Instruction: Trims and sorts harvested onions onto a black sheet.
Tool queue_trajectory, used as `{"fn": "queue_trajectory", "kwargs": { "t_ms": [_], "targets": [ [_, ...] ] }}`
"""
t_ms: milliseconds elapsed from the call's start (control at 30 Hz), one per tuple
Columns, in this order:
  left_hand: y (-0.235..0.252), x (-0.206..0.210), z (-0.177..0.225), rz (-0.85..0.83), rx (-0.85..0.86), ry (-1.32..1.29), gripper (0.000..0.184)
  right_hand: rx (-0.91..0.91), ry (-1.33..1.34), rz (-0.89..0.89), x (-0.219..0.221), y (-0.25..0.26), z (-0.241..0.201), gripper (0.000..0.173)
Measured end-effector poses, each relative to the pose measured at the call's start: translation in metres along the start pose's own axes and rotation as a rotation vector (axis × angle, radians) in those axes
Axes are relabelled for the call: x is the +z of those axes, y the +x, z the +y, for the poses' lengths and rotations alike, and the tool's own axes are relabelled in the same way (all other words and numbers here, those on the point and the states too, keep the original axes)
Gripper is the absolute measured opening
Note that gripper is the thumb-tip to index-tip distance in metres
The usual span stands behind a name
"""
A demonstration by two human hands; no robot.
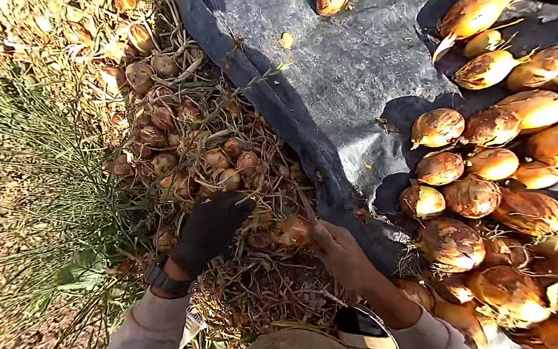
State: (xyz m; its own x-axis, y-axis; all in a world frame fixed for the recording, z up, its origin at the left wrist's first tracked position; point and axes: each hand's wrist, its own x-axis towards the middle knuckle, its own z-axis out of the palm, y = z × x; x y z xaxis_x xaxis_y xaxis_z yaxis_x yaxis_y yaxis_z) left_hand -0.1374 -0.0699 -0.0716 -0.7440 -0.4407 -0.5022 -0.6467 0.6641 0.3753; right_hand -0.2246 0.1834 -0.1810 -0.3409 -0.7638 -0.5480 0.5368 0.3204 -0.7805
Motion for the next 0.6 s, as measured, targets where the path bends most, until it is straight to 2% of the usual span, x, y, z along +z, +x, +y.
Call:
{"fn": "queue_trajectory", "kwargs": {
  "t_ms": [133, 267, 333, 400, 467, 533, 600],
  "targets": [
    [0.001, 0.012, 0.013, 0.005, 0.09, -0.019, 0.029, 0.062, 0.076, 0.145, -0.015, 0.0, -0.004, 0.054],
    [0.027, 0.017, -0.011, 0.112, -0.094, 0.098, 0.035, 0.031, 0.361, 0.441, -0.05, 0.009, -0.044, 0.058],
    [0.048, 0.019, -0.018, 0.146, -0.179, 0.193, 0.048, 0.003, 0.46, 0.502, -0.062, 0.012, -0.06, 0.062],
    [0.081, 0.022, -0.024, 0.117, -0.238, 0.297, 0.064, -0.13, 0.495, 0.449, -0.061, 0.008, -0.078, 0.06],
    [0.11, 0.028, -0.024, 0.006, -0.328, 0.377, 0.076, -0.241, 0.471, 0.344, -0.05, -0.003, -0.089, 0.057],
    [0.117, 0.026, -0.003, -0.088, -0.412, 0.39, 0.072, -0.224, 0.419, 0.25, -0.038, -0.008, -0.087, 0.057],
    [0.111, 0.017, 0.022, -0.123, -0.467, 0.342, 0.062, -0.118, 0.363, 0.21, -0.03, -0.006, -0.075, 0.059]
  ]
}}
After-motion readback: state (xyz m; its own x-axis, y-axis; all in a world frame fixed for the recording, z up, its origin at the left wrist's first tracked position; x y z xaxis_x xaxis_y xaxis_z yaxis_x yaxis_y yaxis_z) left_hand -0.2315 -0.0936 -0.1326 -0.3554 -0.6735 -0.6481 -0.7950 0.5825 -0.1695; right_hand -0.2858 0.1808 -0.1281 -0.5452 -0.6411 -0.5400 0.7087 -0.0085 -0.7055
